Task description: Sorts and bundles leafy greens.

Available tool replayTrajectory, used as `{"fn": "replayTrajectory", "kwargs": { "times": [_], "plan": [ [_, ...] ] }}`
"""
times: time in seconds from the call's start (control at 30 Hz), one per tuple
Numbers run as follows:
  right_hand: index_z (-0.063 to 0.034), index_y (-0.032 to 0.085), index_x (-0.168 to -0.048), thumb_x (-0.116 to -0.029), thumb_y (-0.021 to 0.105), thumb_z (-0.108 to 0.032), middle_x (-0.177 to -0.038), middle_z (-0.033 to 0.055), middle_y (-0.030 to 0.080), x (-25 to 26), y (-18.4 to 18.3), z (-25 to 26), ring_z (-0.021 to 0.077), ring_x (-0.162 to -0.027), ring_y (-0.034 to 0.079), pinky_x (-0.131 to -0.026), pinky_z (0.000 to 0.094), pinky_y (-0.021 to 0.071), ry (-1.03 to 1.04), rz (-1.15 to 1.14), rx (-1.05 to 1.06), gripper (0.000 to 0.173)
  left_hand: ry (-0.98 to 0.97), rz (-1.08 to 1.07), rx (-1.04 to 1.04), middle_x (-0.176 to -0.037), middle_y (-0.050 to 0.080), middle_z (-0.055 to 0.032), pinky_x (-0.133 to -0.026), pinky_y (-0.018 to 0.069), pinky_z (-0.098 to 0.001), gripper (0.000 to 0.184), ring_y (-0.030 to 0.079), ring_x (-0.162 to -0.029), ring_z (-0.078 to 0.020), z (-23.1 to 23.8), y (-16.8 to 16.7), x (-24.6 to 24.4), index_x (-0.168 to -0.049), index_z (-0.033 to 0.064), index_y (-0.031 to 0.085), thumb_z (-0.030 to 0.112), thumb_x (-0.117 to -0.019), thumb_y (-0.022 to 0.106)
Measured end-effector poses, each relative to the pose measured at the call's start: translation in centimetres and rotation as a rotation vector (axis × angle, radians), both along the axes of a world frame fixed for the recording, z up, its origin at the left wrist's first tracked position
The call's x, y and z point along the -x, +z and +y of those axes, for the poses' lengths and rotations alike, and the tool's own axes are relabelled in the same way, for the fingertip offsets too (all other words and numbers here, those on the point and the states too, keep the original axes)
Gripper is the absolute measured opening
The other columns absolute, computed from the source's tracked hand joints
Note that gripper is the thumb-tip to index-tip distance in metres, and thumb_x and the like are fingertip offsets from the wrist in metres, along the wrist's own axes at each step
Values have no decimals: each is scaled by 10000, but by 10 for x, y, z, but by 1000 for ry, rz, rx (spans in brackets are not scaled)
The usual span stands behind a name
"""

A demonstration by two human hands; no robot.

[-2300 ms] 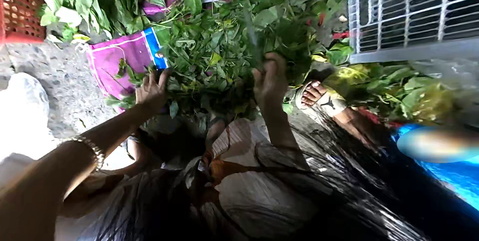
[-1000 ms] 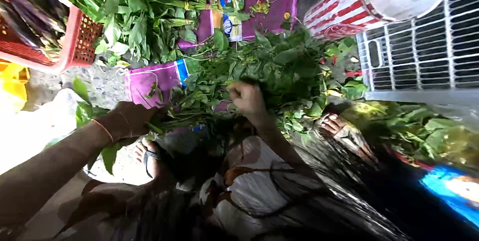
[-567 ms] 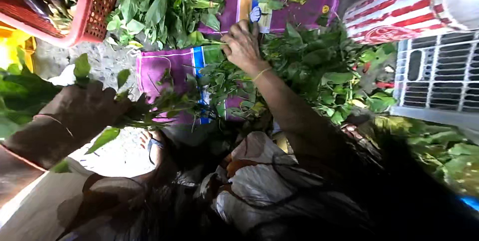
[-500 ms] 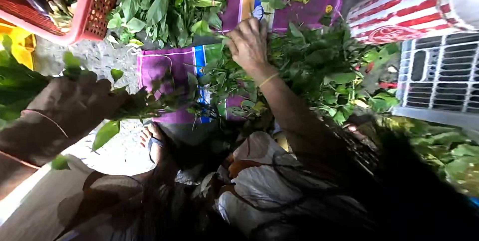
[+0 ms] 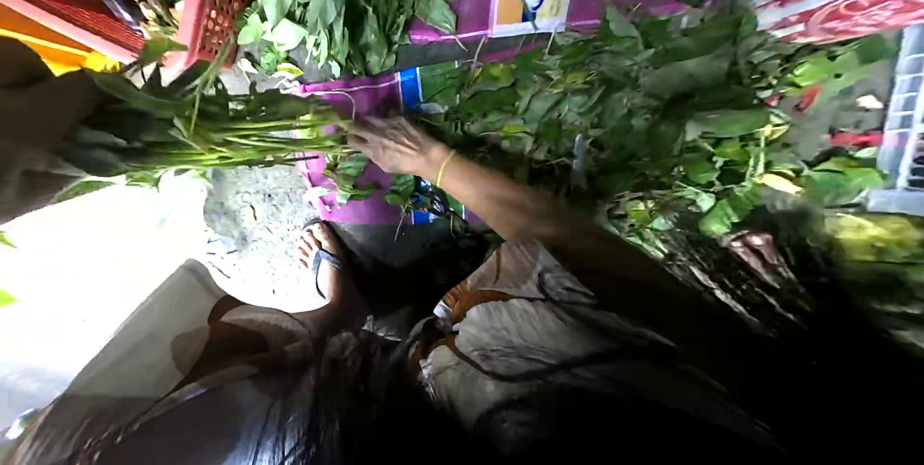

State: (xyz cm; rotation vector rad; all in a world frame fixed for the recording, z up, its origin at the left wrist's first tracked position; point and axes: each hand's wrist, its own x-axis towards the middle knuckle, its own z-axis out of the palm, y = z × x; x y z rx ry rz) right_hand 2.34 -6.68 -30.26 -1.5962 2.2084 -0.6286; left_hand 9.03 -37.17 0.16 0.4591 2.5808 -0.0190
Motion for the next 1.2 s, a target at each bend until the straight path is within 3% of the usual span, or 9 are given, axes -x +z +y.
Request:
{"fn": "replayTrajectory", "kwargs": {
  "times": [0.17,0.3,0.4,0.5,0.6,0.73,0.9,1.07,1.2],
  "plan": [
    [-132,557,-1461,-1017,552,-260,-1345,232,614,-30,1,-9,457,-1301,534,-1001,653,439,-8,-160,-159,462,-44,170,122,-1055,617,-333,-815,476,-700,533,609,-977,-573,11,-11,6,-1311,-3,571,275,-872,686],
    [-118,667,-1297,-988,626,-164,-1297,220,628,-73,-10,34,460,-1288,529,-1068,765,300,65,-97,-165,315,-3,296,110,-923,654,-229,-524,461,-658,464,664,-790,-503,62,-17,18,-1193,63,648,263,-797,784],
    [-20,684,-1211,-963,572,35,-1259,276,631,-61,26,82,514,-1279,522,-1039,768,322,15,-140,-338,278,258,27,-69,-957,689,-255,-709,492,-698,527,679,-871,-492,92,-21,37,-1239,23,640,166,-788,871],
    [-30,687,-1279,-924,679,-73,-1400,279,562,-33,81,131,551,-1413,358,-1082,848,120,-109,-288,-553,357,428,-145,-395,-1040,705,-175,-876,526,-507,509,677,-956,-281,105,-26,51,-1280,-4,629,27,-810,821],
    [-167,660,-1368,-944,709,-346,-1422,189,571,-12,134,172,464,-1376,440,-1030,726,358,-310,-327,-504,463,539,-278,-592,-1036,687,-41,-862,545,-268,429,649,-926,-58,122,-28,60,-1241,33,605,-42,-841,740],
    [-149,630,-1411,-975,677,-422,-1302,200,658,1,186,209,379,-1054,680,-902,592,526,-501,-390,-391,516,232,-150,-131,-1002,692,-263,-773,499,-691,530,677,-935,-477,144,-39,70,-1337,38,601,237,-885,795],
    [-36,752,-1014,-986,669,-219,-855,114,717,-1,213,220,245,-740,687,-703,495,574,-689,-254,18,203,14,-48,102,-1055,684,-241,-711,496,-672,470,671,-954,-496,181,-31,65,-1319,76,620,217,-895,764],
    [-18,621,-1318,-905,733,-221,-1276,191,623,7,211,163,222,-969,687,-719,363,606,-754,-165,484,474,-261,215,77,-929,644,-243,-549,495,-553,387,657,-861,-491,201,-41,56,-1268,76,646,42,-888,711],
    [-165,451,-1550,-865,793,-339,-1409,146,533,20,200,130,214,-907,665,-706,397,587,-628,-223,318,785,-328,289,74,-928,647,-243,-539,498,-537,337,661,-879,-493,217,-34,61,-1257,69,651,7,-926,647]
  ]
}}
